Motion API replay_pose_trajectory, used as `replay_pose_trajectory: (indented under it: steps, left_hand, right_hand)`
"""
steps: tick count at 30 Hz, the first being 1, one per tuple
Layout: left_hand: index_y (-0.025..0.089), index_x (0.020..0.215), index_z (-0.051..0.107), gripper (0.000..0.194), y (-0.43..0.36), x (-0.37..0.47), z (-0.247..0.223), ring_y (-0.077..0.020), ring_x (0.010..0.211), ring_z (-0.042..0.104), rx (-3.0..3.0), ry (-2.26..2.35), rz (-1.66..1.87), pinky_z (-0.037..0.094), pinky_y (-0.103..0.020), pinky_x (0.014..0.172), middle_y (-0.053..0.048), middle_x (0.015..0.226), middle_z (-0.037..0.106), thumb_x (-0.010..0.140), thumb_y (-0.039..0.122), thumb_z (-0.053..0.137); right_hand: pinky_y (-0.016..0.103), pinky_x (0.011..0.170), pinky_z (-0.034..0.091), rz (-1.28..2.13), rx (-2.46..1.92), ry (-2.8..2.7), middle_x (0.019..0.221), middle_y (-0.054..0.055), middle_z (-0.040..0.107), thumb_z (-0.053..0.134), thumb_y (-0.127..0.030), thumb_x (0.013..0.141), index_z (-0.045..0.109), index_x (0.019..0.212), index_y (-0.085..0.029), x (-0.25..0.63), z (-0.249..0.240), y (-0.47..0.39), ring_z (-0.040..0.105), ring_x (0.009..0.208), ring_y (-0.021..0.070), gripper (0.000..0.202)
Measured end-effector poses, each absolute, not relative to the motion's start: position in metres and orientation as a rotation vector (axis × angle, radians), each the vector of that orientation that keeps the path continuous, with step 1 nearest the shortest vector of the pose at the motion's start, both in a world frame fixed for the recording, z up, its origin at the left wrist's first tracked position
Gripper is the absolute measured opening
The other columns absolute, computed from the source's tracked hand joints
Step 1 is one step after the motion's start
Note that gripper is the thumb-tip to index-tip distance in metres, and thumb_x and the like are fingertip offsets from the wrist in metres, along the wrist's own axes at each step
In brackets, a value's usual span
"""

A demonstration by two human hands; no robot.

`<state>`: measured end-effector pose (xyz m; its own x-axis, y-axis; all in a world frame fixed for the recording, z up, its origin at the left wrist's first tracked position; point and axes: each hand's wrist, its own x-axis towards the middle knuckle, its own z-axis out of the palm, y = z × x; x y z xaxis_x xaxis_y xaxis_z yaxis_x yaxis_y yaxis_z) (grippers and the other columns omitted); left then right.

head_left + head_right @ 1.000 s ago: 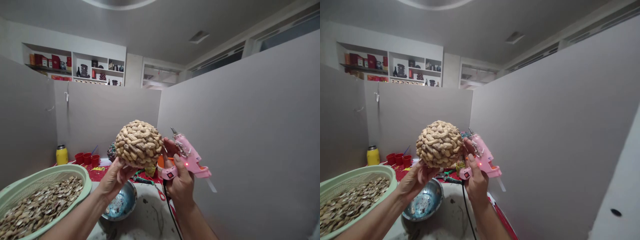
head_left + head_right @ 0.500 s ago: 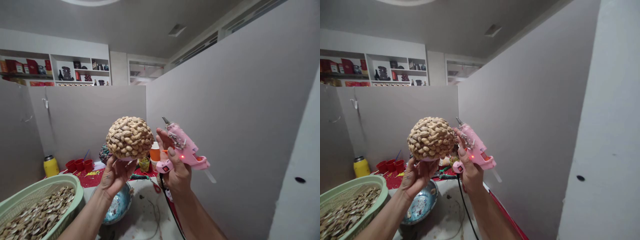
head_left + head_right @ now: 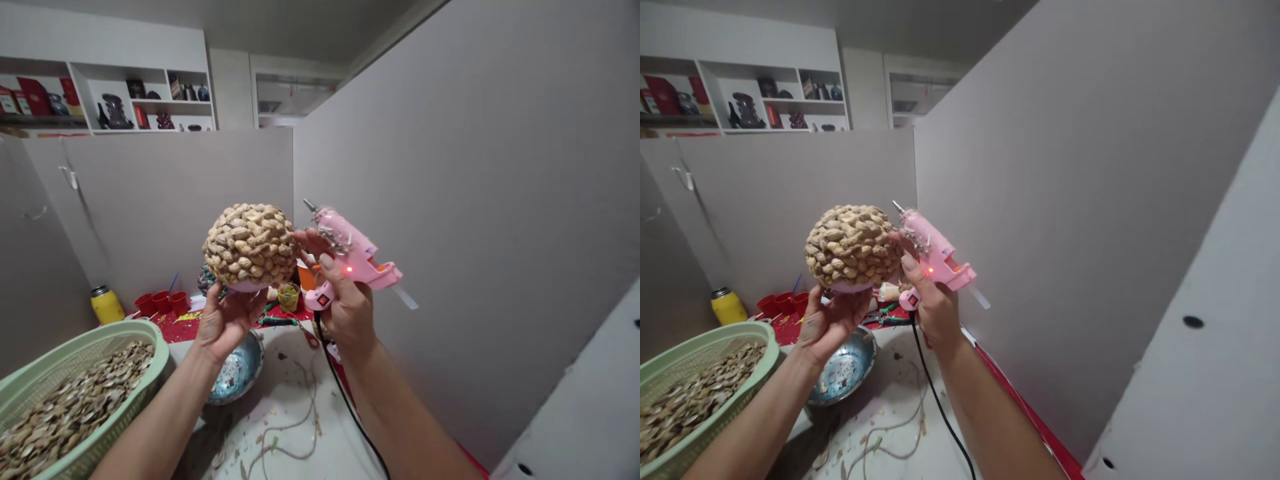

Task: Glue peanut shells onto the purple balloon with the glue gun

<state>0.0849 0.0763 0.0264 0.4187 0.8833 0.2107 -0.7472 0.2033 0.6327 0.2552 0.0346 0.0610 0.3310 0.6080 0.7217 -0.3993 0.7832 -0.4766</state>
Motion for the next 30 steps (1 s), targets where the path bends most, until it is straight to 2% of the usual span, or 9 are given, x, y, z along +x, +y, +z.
replay_pose_trajectory:
  steps: [6,9,13,20,24,27,30]
  left_hand:
    - [0.016,0.119,0.058,0.049,0.075,0.076,0.034,-0.0210,0.109,0.066,0.780,0.193,1.213,0.048,-0.032,0.100,-0.010,0.112,0.073,0.081,0.046,0.064]
    - [0.016,0.122,0.056,0.056,0.075,0.070,0.038,-0.0216,0.111,0.065,0.821,0.192,1.258,0.048,-0.031,0.100,-0.010,0.111,0.073,0.078,0.047,0.068]
    - [0.019,0.121,0.058,0.052,0.075,0.066,0.041,-0.0213,0.109,0.066,0.882,0.211,1.308,0.049,-0.032,0.098,-0.008,0.109,0.074,0.078,0.046,0.068]
    - [0.023,0.119,0.062,0.046,0.066,0.060,0.030,-0.0230,0.098,0.068,0.980,0.339,1.323,0.053,-0.038,0.092,-0.005,0.101,0.075,0.077,0.040,0.071]
    - [0.024,0.115,0.063,0.044,0.056,0.050,0.016,-0.0233,0.097,0.067,1.043,0.474,1.362,0.054,-0.041,0.090,-0.004,0.106,0.073,0.075,0.038,0.074]
    - [0.026,0.115,0.062,0.046,0.048,0.037,0.010,-0.0222,0.100,0.066,1.098,0.600,1.443,0.056,-0.037,0.086,-0.003,0.112,0.070,0.072,0.035,0.078]
    - [0.028,0.116,0.060,0.050,0.038,0.023,0.008,-0.0218,0.104,0.064,1.143,0.765,1.538,0.055,-0.031,0.083,-0.003,0.118,0.067,0.070,0.029,0.080]
  right_hand:
    - [0.045,0.097,0.049,0.649,-0.248,-0.947,0.107,0.004,0.070,0.068,-0.032,0.078,0.073,0.095,-0.022,0.260,0.067,0.029,0.062,0.113,0.0262,0.020]
    - [0.045,0.093,0.050,0.630,-0.262,-0.869,0.101,0.003,0.072,0.069,-0.030,0.076,0.073,0.089,-0.022,0.264,0.069,0.030,0.065,0.107,0.0253,0.016]
    - [0.043,0.095,0.049,0.626,-0.235,-0.861,0.103,0.002,0.071,0.068,-0.032,0.078,0.073,0.084,-0.022,0.270,0.069,0.034,0.063,0.109,0.0234,0.012]
    - [0.045,0.093,0.052,0.706,-0.269,-0.887,0.106,0.002,0.072,0.069,-0.032,0.078,0.074,0.091,-0.023,0.265,0.065,0.042,0.058,0.118,0.0260,0.017]
    - [0.043,0.097,0.050,0.841,-0.252,-0.892,0.106,0.003,0.072,0.074,-0.032,0.073,0.074,0.090,-0.021,0.249,0.058,0.048,0.060,0.115,0.0256,0.020]
    - [0.039,0.098,0.050,0.977,-0.313,-0.837,0.102,0.003,0.073,0.079,-0.033,0.065,0.074,0.090,-0.019,0.235,0.049,0.058,0.062,0.111,0.0247,0.029]
    - [0.036,0.088,0.056,1.100,-0.400,-0.795,0.096,0.002,0.075,0.081,-0.033,0.061,0.073,0.090,-0.020,0.223,0.032,0.074,0.066,0.105,0.0246,0.033]
